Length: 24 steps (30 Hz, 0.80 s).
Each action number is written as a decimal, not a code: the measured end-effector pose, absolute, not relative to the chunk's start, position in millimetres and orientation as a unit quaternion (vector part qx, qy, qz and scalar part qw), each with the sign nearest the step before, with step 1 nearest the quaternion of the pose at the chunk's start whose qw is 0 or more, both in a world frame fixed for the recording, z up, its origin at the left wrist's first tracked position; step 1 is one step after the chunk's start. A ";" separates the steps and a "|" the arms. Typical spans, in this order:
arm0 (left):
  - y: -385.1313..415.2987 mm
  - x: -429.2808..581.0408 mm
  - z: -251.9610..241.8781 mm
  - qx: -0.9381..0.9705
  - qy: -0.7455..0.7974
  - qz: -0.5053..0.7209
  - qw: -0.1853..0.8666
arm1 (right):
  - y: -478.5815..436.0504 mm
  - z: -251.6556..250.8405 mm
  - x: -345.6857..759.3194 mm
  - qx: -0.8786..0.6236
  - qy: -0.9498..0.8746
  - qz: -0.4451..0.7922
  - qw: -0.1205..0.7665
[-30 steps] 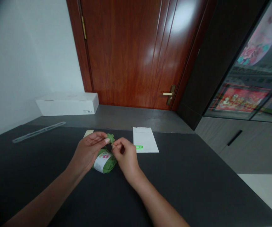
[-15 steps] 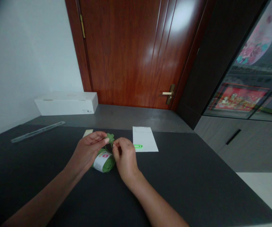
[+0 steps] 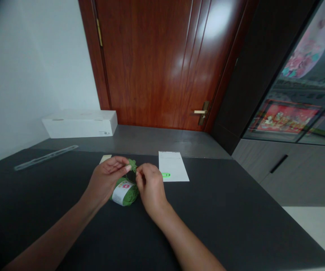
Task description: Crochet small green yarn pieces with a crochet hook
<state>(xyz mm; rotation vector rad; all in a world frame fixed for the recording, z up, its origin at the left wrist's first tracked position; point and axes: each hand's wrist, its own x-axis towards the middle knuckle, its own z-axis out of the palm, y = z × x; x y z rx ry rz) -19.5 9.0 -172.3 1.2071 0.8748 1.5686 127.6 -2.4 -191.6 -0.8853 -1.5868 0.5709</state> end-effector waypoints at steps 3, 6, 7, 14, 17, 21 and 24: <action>8.1 -20.9 -172.9 0.500 0.359 0.635 0.467 | -1.5 -194.1 122.5 -0.353 -0.628 0.381 0.579; 7.0 -21.8 -171.9 0.501 0.355 0.632 0.473 | 1.0 -197.5 119.4 -0.318 -0.578 0.516 0.547; 6.9 -21.9 -171.3 0.501 0.354 0.630 0.476 | 1.5 -197.7 120.5 -0.322 -0.596 0.492 0.547; 5.4 -21.9 -168.6 0.505 0.348 0.623 0.486 | -0.5 -193.0 136.2 -0.368 -0.771 0.025 0.520; 3.5 -21.2 -168.0 0.504 0.344 0.626 0.485 | -1.1 -192.6 136.1 -0.357 -0.773 -0.002 0.525; 1.8 -19.7 -166.6 0.494 0.335 0.640 0.483 | -1.8 -191.5 135.1 -0.351 -0.776 -0.021 0.523; 1.3 -18.9 -165.3 0.487 0.330 0.643 0.489 | -3.4 -189.7 135.1 -0.353 -0.775 -0.014 0.524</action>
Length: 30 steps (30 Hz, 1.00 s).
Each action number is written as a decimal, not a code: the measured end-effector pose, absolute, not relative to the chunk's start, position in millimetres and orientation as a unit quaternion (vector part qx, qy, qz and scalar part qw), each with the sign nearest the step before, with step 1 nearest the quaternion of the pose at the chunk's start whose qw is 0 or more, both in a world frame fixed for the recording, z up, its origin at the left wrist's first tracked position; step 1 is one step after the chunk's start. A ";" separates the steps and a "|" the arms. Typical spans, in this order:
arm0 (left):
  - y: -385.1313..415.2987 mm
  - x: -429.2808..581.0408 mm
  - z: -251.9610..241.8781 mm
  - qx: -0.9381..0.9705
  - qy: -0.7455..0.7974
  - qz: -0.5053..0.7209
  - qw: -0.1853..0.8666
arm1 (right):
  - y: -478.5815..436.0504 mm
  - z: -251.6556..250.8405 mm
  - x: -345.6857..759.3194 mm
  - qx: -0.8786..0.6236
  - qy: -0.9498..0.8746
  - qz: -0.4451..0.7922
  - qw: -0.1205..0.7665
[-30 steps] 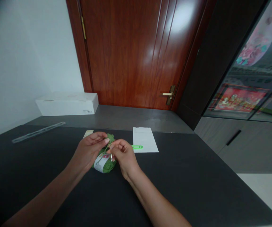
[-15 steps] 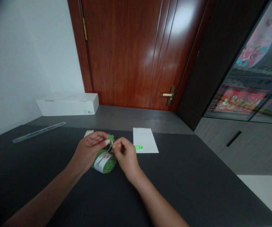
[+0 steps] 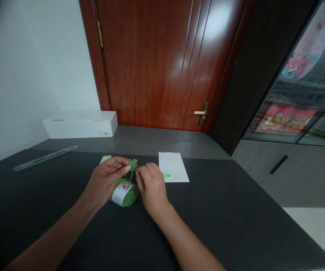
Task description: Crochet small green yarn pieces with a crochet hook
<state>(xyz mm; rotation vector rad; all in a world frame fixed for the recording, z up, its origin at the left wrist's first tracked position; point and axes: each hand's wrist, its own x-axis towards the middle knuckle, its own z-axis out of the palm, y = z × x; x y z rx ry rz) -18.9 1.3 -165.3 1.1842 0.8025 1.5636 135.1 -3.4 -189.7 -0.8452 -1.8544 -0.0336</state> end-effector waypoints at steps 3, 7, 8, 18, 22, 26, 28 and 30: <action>0.6 -18.4 -163.8 0.487 0.334 0.646 0.483 | -5.1 -188.7 134.1 -0.356 -0.764 0.023 0.537; -0.2 -18.5 -161.9 0.490 0.342 0.656 0.460 | -5.4 -189.7 130.7 -0.356 -0.726 0.150 0.570; -0.1 -18.7 -161.6 0.494 0.343 0.658 0.454 | -5.0 -189.9 129.7 -0.351 -0.711 0.200 0.576; 0.5 -24.2 -165.3 0.521 0.345 0.642 0.444 | -6.4 -186.8 131.0 -0.346 -0.694 0.276 0.567; 0.8 -24.4 -165.6 0.533 0.340 0.637 0.441 | -11.7 -185.3 133.4 -0.365 -0.759 0.071 0.535; 2.0 -24.5 -166.0 0.541 0.343 0.633 0.434 | -10.1 -186.6 129.4 -0.366 -0.716 0.187 0.564; 2.4 -24.6 -166.4 0.542 0.345 0.632 0.433 | -6.5 -188.1 127.7 -0.348 -0.671 0.322 0.570; 2.5 -24.6 -166.8 0.540 0.350 0.635 0.428 | -2.7 -189.2 127.8 -0.325 -0.640 0.419 0.556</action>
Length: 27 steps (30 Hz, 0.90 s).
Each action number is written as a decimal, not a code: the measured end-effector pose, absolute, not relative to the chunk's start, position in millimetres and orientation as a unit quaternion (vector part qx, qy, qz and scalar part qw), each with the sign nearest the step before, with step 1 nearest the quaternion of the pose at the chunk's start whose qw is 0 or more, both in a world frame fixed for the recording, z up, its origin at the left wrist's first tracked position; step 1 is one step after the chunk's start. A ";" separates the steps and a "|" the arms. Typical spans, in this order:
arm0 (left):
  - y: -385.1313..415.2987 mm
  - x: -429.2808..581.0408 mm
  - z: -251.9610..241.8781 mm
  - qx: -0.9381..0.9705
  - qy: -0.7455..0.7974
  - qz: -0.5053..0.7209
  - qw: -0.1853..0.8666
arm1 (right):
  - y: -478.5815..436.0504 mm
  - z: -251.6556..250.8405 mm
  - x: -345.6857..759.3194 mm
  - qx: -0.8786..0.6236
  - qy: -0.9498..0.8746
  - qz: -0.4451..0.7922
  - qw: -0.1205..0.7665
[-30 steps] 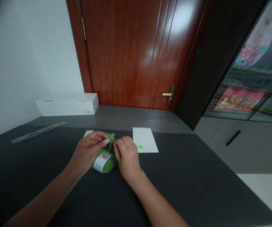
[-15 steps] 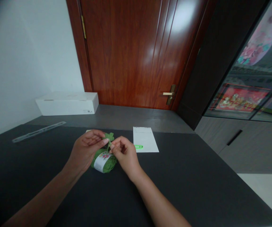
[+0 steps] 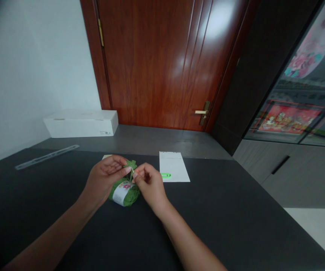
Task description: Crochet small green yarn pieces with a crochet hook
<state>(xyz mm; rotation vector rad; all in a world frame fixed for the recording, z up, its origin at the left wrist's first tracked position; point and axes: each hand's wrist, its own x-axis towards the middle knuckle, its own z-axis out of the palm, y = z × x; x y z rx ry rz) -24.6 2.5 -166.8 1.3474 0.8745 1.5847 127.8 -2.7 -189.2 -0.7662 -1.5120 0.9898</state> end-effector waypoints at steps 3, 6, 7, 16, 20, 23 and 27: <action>2.0 -23.6 -167.0 0.537 0.355 0.641 0.418 | 0.4 -189.5 129.6 -0.308 -0.627 0.456 0.551; 1.0 -21.6 -166.4 0.530 0.358 0.651 0.409 | 0.0 -188.1 130.2 -0.304 -0.623 0.452 0.561; 0.6 -20.9 -166.0 0.526 0.360 0.654 0.406 | -0.6 -187.6 129.9 -0.304 -0.621 0.454 0.562; -1.9 -19.6 -163.5 0.525 0.367 0.657 0.397 | -2.3 -186.2 128.2 -0.306 -0.594 0.502 0.549; -0.1 -21.7 -163.8 0.532 0.363 0.644 0.413 | -3.3 -187.0 128.3 -0.317 -0.629 0.419 0.574; 0.6 -22.5 -163.3 0.527 0.359 0.642 0.426 | -4.4 -188.0 128.8 -0.340 -0.667 0.331 0.575; 0.5 -22.1 -162.6 0.522 0.359 0.635 0.442 | -5.5 -189.4 130.3 -0.359 -0.710 0.210 0.568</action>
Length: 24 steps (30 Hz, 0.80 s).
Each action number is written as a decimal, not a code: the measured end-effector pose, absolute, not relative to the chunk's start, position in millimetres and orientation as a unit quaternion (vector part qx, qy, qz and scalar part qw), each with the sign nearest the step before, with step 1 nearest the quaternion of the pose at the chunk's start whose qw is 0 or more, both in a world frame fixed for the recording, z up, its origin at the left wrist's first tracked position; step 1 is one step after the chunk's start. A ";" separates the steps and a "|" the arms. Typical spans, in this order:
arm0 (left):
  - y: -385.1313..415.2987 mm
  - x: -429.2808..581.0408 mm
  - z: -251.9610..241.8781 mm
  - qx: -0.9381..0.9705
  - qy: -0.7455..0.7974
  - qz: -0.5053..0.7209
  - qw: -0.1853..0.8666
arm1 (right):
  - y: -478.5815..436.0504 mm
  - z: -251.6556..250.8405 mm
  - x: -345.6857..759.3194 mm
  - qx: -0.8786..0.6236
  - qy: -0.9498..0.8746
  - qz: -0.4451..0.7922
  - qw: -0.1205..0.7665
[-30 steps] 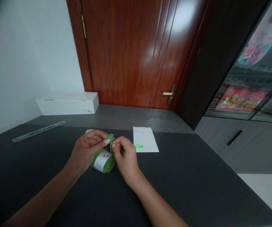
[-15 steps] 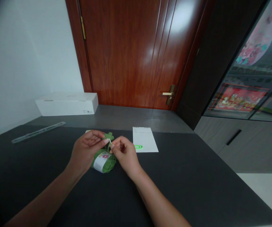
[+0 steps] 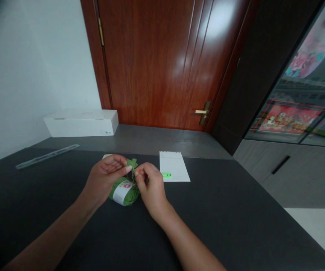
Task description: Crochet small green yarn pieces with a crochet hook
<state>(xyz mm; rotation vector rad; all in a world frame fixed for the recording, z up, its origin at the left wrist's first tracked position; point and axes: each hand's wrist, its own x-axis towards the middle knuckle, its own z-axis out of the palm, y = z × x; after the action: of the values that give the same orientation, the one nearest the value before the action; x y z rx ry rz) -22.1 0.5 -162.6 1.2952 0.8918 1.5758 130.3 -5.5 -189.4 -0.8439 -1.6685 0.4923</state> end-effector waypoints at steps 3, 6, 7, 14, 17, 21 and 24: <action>0.7 -20.9 -162.2 0.510 0.354 0.634 0.460 | -6.0 -189.7 131.5 -0.359 -0.743 0.101 0.555; 1.7 -19.6 -162.1 0.480 0.343 0.643 0.488 | -6.1 -190.3 131.6 -0.357 -0.754 0.062 0.548; 2.1 -19.4 -162.1 0.469 0.339 0.645 0.499 | -6.0 -190.6 131.3 -0.357 -0.750 0.071 0.552; 0.9 -18.5 -160.6 0.433 0.327 0.645 0.539 | -6.0 -191.0 128.4 -0.357 -0.714 0.181 0.575; 0.6 -18.4 -160.3 0.436 0.326 0.645 0.537 | -6.3 -190.2 128.3 -0.357 -0.711 0.194 0.575; 1.0 -19.7 -161.6 0.457 0.336 0.647 0.510 | -5.7 -191.1 129.1 -0.354 -0.718 0.182 0.571; 0.8 -20.4 -162.9 0.476 0.347 0.640 0.493 | -6.1 -192.0 130.4 -0.355 -0.731 0.136 0.567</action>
<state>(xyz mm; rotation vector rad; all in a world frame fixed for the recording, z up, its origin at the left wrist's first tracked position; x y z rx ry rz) -20.4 0.8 -162.9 1.1546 0.8426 1.5539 130.4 -6.1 -192.0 -0.8333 -1.7190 0.3193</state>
